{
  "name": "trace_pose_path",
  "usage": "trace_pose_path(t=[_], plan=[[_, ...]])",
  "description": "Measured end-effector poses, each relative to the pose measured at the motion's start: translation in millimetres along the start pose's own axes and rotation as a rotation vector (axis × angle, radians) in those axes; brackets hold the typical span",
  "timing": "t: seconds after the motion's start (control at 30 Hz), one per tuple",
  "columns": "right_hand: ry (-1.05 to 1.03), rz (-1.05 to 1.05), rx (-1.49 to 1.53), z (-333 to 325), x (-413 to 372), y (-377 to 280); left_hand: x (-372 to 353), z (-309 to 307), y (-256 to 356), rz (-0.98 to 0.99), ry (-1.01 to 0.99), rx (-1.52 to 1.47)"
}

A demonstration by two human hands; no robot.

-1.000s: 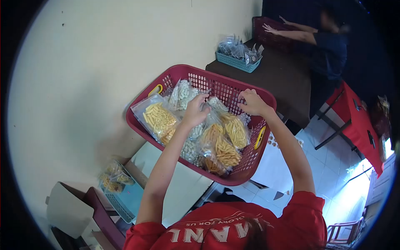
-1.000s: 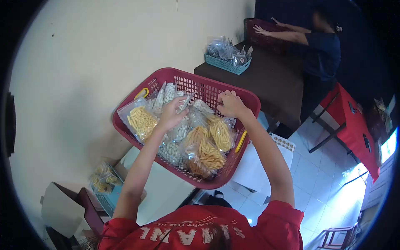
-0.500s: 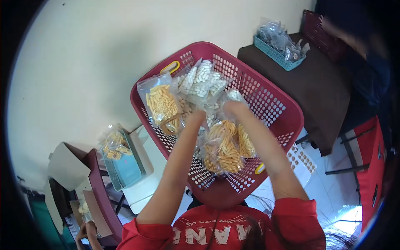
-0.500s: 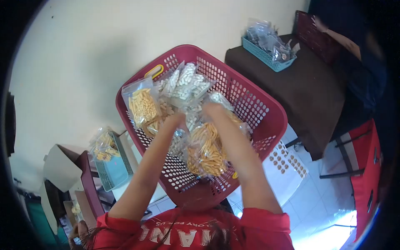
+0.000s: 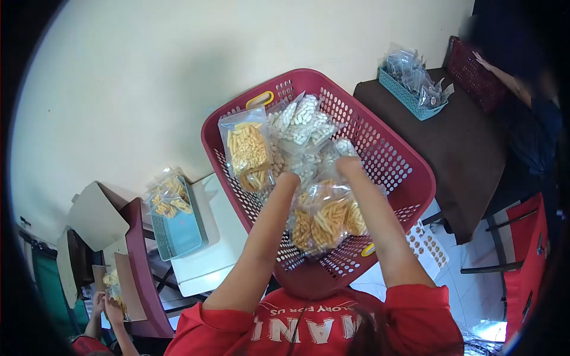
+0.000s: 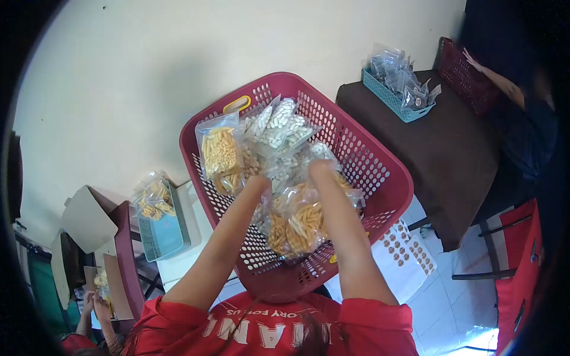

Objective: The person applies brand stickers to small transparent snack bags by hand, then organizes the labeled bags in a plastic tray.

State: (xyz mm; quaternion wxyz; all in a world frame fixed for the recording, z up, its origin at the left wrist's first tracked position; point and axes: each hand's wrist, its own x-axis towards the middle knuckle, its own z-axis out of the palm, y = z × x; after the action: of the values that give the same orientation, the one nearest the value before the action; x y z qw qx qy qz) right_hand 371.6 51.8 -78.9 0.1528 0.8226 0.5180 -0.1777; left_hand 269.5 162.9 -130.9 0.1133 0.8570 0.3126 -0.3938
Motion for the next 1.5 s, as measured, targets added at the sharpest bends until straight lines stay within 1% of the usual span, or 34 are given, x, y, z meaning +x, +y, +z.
trace_pose_path(t=[0.03, 0.17, 0.2, 0.23, 0.27, 0.3, 0.33, 0.37, 0.4, 0.43, 0.47, 0.5, 0.57, 0.6, 0.63, 0.67, 0.7, 0.73, 0.77, 0.8, 0.83, 0.9, 0.93, 0.97, 1.0, 1.03, 1.1, 1.13, 1.2, 1.23, 1.27, 1.37, 1.43, 1.5], plan=[[-0.019, 0.069, -0.008, 1, 1, 12, 23, 10, -4, -0.012, 0.082, 0.002], [0.021, 0.132, 0.051, 14, 5, 33, 90, 77, -38, -0.055, 0.409, 0.018], [0.042, 0.113, 0.055, 19, 7, 35, 48, 78, -42, -0.066, 0.49, 0.023], [0.061, 0.092, 0.058, 24, 10, 37, 5, 61, -32, -0.068, 0.489, 0.025], [0.061, 0.088, 0.06, 28, 13, 39, -39, 38, -20, 0.002, 0.34, 0.054], [0.081, 0.094, 0.04, 28, 12, 40, -58, 24, -16, 0.071, 0.193, 0.082], [0.102, 0.101, 0.019, 28, 11, 41, -53, 20, -23, 0.066, 0.195, 0.081], [0.107, 0.097, 0.017, 26, 11, 42, -44, 18, -31, 0.159, 0.193, 0.059], [0.101, 0.023, 0.104, 21, 12, 44, -48, 9, -35, 0.252, 0.195, 0.038], [0.097, -0.053, 0.189, 15, 13, 45, -52, -1, -38, 0.247, 0.205, 0.036], [0.036, -0.31, 0.091, 5, 16, 46, -72, -18, -38, 0.304, 0.285, -0.053], [0.048, -0.311, 0.083, -7, 11, 43, -88, -33, -38, 0.362, 0.366, -0.14], [0.157, -0.461, 0.661, -36, -9, 32, -109, -53, -46, 0.453, 0.556, -0.544], [0.173, -0.46, 0.654, -44, -7, 29, -121, -68, -50, 0.512, 0.576, -0.634], [0.203, -0.538, 0.857, -52, -5, 26, -136, -83, -52, 0.577, 0.596, -0.721], [0.235, -0.617, 1.058, -60, -4, 25, -151, -94, -50, 0.591, 0.612, -0.711], [0.258, -0.615, 1.047, -75, -20, 21, -169, -105, -47, 0.687, 0.602, -0.806], [0.202, -0.614, 1.091, -94, -48, 16, -183, -116, -45, 0.784, 0.587, -0.898], [0.145, -0.612, 1.136, -106, -67, 13, -193, -125, -43, 0.805, 0.6, -0.885], [0.204, -0.788, 1.199, -110, -70, 7, -201, -133, -40, 0.855, 0.621, -0.906], [0.228, -0.778, 1.193, -113, -78, 11, -210, -139, -35, 0.908, 0.636, -0.927], [0.336, -0.51, 1.164, -121, -105, 23, -225, -146, -23, 0.978, 0.637, -0.947], [0.491, -0.499, 1.049, -122, -113, 29, -231, -148, -14, 1.079, 0.688, -1.104], [0.518, -0.467, 1.043, -121, -124, 37, -237, -149, -4, 1.181, 0.728, -1.266], [0.548, -0.424, 1.105, -122, -138, 43, -241, -149, 5, 1.201, 0.699, -1.322], [0.58, -0.382, 1.166, -122, -152, 49, -242, -147, 14, 1.239, 0.676, -1.312], [0.661, -0.333, 1.223, -115, -182, 56, -242, -133, 34, 1.312, 0.538, -1.18], [0.707, -0.297, 1.24, -111, -201, 57, -243, -126, 45, 1.339, 0.556, -1.101], [0.766, -0.294, 1.31, -97, -229, 63, -245, -109, 66, 1.375, 0.495, -1.065], [0.791, -0.256, 1.315, -89, -247, 62, -245, -100, 78, 1.377, 0.461, -1.04], [0.822, -0.202, 1.294, -81, -266, 61, -246, -93, 92, 1.4, 0.36, -1.063], [0.9, -0.034, 1.289, -46, -308, 69, -262, -69, 127, 1.434, 0.219, -0.997], [0.947, 0.08, 1.302, -21, -340, 72, -270, -51, 156, 1.508, 0.131, -0.92], [1.045, 0.056, 1.419, 0, -373, 69, -277, -31, 189, 1.524, 0.079, -0.919]])
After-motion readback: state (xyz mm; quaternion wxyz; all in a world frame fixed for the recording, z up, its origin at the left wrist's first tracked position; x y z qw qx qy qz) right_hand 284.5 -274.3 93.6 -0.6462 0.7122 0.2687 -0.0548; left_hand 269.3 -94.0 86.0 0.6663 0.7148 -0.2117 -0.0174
